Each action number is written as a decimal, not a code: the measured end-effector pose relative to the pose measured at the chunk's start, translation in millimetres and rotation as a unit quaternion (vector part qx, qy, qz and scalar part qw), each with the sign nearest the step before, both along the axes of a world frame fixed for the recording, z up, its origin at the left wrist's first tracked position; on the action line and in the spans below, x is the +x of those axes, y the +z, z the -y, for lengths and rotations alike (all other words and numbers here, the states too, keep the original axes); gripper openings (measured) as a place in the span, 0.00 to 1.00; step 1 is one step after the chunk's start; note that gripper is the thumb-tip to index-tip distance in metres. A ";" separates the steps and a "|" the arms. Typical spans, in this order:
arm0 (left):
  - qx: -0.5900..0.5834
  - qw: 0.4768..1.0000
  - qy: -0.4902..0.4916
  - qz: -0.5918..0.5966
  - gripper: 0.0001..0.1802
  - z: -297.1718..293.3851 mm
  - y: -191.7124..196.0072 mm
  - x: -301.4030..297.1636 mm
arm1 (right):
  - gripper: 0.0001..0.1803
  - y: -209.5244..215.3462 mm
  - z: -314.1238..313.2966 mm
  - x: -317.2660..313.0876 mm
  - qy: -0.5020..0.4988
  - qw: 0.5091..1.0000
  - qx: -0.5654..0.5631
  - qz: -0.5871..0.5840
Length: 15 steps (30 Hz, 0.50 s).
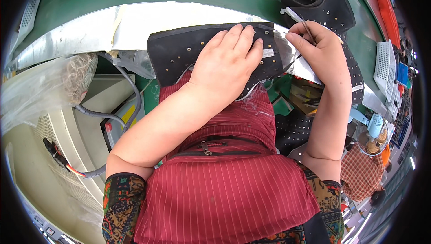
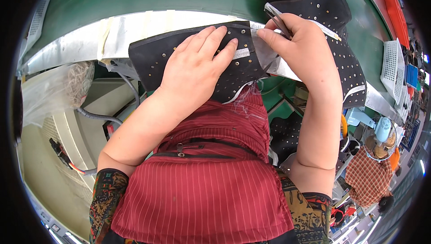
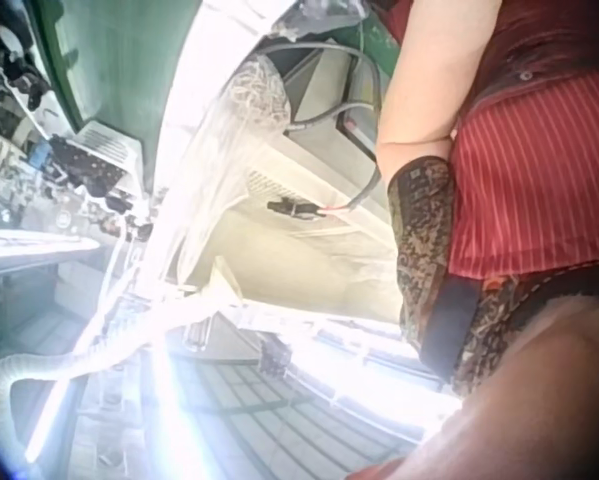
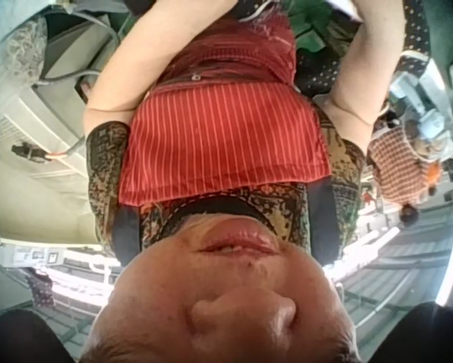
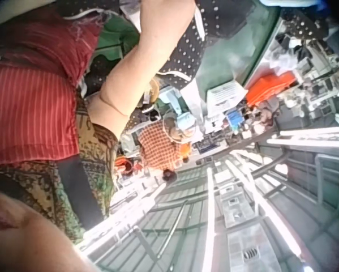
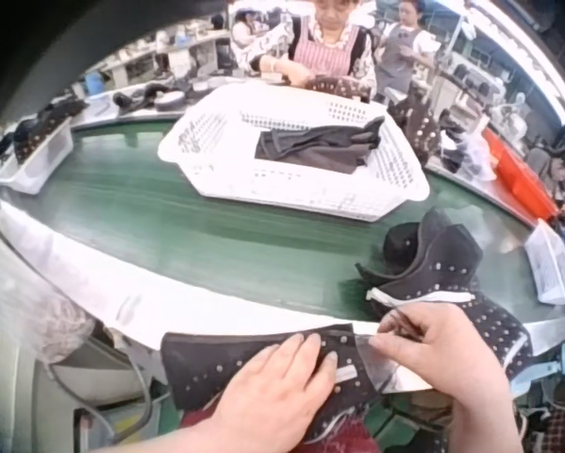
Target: The person uses pliers to attach small metal eyelets to black fabric shoe parts. They repeatedly pick up the fabric, position the eyelets, and use the tool to secure them. The person handles multiple shoe parts, placing finished ones into a white basket on the table.
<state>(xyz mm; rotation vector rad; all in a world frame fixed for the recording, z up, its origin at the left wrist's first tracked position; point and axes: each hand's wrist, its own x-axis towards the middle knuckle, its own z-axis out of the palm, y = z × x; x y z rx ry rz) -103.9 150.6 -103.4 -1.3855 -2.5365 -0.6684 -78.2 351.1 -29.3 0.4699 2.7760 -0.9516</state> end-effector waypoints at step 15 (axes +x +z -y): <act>-0.045 0.999 0.011 -0.002 0.24 -5.7 3.8 -0.9 | 0.06 -47.9 -2.8 4.4 -0.012 0.968 0.088 -0.233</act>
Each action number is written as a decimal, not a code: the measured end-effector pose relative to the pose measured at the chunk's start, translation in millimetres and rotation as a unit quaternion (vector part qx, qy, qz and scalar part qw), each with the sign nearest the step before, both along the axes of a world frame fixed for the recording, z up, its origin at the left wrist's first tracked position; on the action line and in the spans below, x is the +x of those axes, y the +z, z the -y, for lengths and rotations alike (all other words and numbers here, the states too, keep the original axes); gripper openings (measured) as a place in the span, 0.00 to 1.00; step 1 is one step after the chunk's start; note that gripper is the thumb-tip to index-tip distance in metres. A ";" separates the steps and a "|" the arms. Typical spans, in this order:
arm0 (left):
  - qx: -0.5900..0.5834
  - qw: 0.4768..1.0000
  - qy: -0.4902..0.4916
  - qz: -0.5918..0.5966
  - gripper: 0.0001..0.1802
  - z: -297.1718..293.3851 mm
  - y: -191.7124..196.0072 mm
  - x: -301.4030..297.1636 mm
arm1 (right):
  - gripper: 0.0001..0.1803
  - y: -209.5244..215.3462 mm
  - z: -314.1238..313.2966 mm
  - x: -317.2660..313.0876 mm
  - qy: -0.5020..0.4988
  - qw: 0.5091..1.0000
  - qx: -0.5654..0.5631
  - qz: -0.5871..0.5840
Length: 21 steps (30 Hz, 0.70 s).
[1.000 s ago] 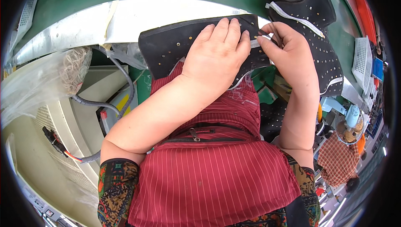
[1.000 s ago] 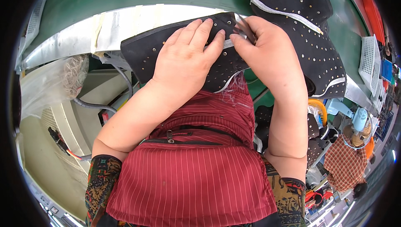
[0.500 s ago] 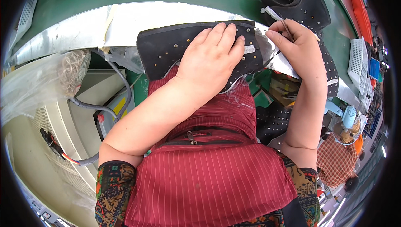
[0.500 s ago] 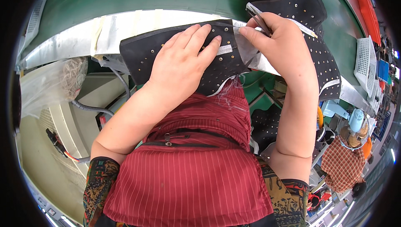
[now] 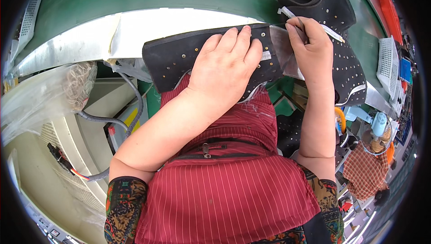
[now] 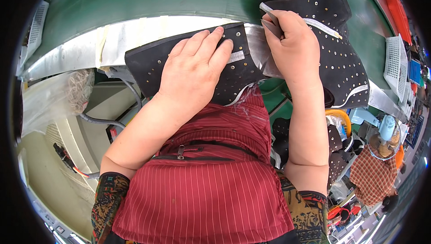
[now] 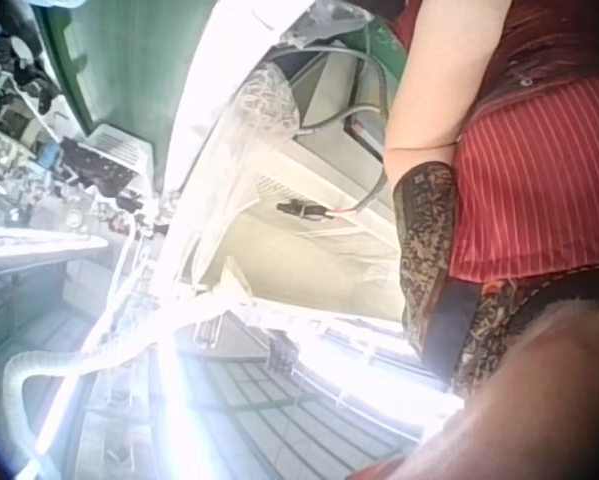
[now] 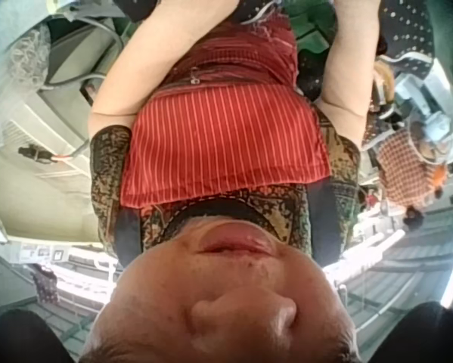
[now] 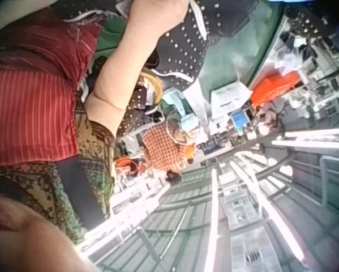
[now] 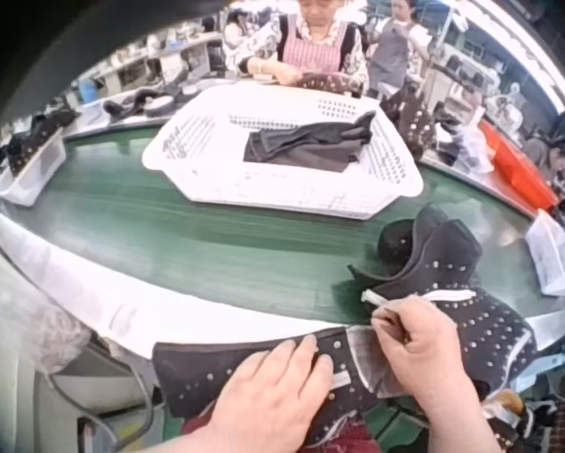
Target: The person uses pliers to attach small metal eyelets to black fabric shoe parts. They repeatedly pick up the fabric, position the eyelets, and use the tool to secure them. The person handles multiple shoe parts, placing finished ones into a white basket on the table.
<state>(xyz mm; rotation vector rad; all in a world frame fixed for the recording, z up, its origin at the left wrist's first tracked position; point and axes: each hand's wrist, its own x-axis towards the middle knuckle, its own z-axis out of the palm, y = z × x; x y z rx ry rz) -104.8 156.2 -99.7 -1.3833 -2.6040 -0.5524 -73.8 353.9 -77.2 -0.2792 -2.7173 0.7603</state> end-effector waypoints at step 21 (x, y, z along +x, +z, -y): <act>0.021 0.998 0.020 0.060 0.21 -19.9 3.5 -25.6 | 0.09 -8.7 1.1 3.8 -0.025 0.999 0.027 0.020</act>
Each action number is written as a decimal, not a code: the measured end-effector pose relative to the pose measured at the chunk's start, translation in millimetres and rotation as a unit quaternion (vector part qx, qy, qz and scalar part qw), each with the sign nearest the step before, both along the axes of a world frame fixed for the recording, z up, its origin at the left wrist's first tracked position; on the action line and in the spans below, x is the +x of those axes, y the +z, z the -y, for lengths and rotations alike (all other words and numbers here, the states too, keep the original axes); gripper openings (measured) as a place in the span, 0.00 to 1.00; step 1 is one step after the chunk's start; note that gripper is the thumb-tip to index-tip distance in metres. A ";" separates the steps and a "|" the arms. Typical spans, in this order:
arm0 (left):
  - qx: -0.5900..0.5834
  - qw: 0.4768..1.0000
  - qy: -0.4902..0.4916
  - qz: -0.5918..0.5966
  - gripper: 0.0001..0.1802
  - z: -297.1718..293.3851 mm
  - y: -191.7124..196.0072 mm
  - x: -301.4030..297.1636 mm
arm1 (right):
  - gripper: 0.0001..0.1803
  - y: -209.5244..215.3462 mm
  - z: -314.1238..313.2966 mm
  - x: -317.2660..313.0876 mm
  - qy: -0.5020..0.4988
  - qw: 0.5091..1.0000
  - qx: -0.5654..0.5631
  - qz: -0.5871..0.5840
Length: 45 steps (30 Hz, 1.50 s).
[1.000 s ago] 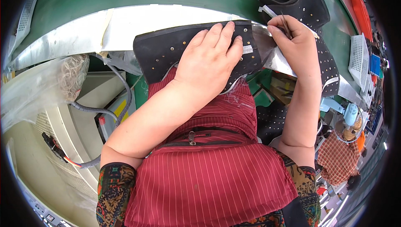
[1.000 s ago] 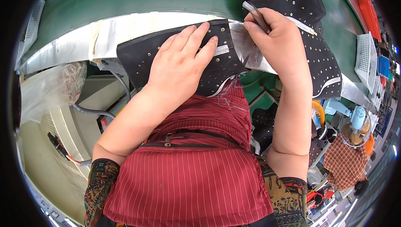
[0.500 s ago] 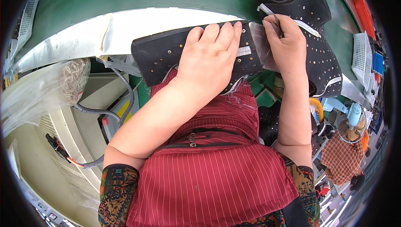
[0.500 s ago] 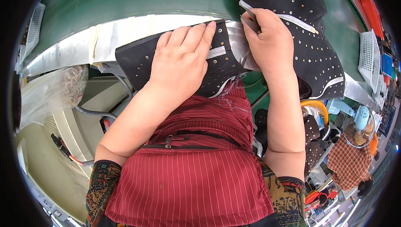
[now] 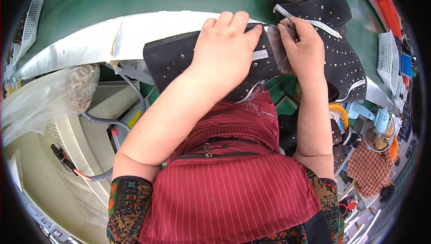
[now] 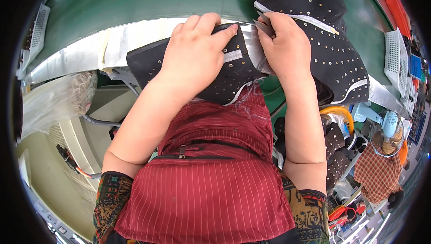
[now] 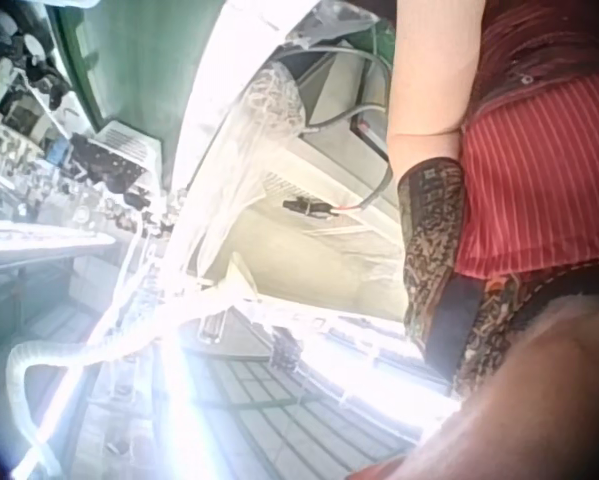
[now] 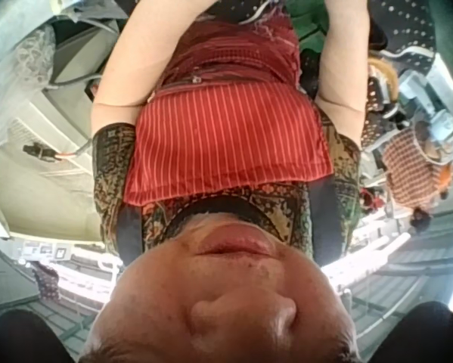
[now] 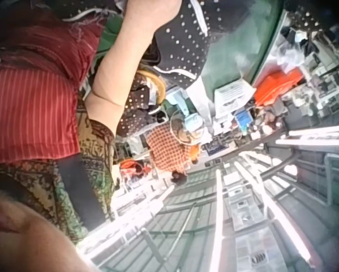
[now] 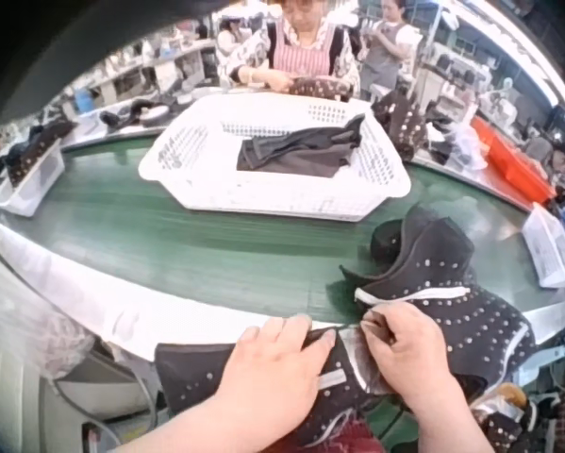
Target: The person uses pliers to attach small metal eyelets to black fabric shoe parts. They repeatedly pick up the fabric, position the eyelets, and use the tool to secure them. The person handles multiple shoe parts, placing finished ones into a white basket on the table.
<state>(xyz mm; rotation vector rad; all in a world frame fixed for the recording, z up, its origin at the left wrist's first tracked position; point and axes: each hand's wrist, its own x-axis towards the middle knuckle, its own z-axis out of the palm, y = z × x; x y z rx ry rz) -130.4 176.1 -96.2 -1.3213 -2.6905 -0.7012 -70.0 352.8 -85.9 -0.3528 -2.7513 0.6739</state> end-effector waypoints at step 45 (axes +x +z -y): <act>0.071 0.959 0.143 -0.235 0.06 128.6 115.7 103.5 | 0.09 83.4 47.9 136.0 0.226 0.842 -0.471 0.135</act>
